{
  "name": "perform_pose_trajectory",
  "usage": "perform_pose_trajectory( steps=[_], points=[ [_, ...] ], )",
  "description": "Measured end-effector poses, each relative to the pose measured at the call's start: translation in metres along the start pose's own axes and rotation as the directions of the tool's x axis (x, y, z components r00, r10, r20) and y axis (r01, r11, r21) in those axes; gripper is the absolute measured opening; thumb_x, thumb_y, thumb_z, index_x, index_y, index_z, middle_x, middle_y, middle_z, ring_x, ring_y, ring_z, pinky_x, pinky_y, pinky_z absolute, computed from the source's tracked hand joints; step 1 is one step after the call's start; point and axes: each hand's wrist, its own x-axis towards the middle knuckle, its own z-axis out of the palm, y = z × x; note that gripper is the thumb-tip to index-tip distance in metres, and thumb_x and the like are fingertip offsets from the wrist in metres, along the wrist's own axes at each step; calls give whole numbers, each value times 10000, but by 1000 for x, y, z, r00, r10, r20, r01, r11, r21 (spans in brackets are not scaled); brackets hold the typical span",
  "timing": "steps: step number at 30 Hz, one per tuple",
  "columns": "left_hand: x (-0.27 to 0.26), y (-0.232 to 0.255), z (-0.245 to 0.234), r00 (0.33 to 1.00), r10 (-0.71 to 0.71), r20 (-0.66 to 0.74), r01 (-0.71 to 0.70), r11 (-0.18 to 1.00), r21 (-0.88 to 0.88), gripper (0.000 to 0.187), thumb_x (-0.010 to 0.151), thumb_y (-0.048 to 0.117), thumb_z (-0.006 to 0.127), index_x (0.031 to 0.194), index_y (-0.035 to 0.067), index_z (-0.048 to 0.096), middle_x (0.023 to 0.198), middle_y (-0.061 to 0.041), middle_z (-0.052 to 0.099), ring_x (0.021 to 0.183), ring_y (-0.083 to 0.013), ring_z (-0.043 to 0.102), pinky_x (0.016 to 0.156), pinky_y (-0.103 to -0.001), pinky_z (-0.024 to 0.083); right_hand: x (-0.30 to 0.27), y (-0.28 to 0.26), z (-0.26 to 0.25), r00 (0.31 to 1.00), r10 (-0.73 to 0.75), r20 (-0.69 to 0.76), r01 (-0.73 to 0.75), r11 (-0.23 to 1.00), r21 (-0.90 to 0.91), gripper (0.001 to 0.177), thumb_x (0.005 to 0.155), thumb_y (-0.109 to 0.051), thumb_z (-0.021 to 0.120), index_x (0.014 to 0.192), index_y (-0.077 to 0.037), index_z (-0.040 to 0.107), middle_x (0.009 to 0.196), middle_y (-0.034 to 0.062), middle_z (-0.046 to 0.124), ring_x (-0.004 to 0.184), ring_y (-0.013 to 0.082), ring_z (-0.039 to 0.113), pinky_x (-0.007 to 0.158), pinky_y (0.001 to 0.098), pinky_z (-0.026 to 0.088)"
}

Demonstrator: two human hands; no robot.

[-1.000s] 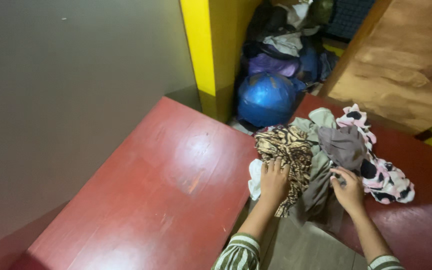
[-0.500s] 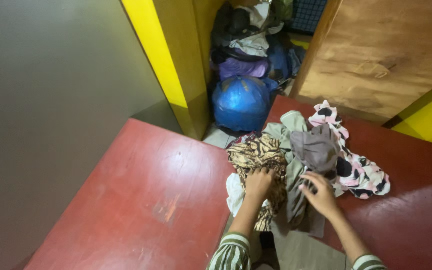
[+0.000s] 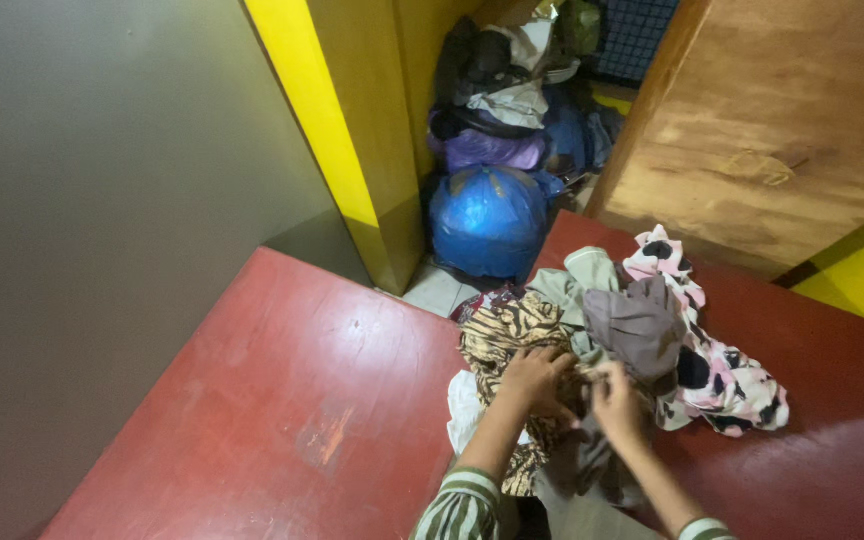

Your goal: The person folds a beige long-sleeved shirt on a red table, then places it into a pink plastic bin. The person then picks up a patterned shirt and begins buttoning it.

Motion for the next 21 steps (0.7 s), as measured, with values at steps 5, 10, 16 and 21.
perform_pose_trajectory(
  steps=[5,10,16,21],
  points=[
    [1,-22,21,963,-93,-252,164,946,279,356,886,180,633,1238,206,583,1274,-83,680,1243,-269,616,1027,-511,469,48,39,-4,894,-351,-280,405,899,165,225,1006,-99,605,1207,-62,512,904,83,590,787,151,569,695,289,454],
    [5,-33,-8,906,-398,-142,391,917,-74,333,920,74,571,1248,109,524,953,-178,726,822,-409,698,669,-557,526,49,29,-7,928,-355,-112,366,817,446,334,1082,-299,632,1301,-63,544,988,45,601,853,91,547,774,250,478],
    [27,-8,-71,694,-680,-235,508,695,-509,359,866,81,527,1221,69,474,826,-290,676,779,-507,643,719,-622,468,20,16,-7,816,-264,514,352,933,-80,853,749,-411,940,1384,-87,471,1335,138,634,1204,262,642,1009,400,497],
    [34,13,-107,659,-703,-267,327,588,-740,379,853,32,459,1228,59,498,871,-280,692,826,-446,661,764,-554,487,18,18,19,919,-326,222,394,756,-523,992,672,-488,910,1476,-113,465,1427,245,497,1293,473,492,1037,541,430]
  ],
)
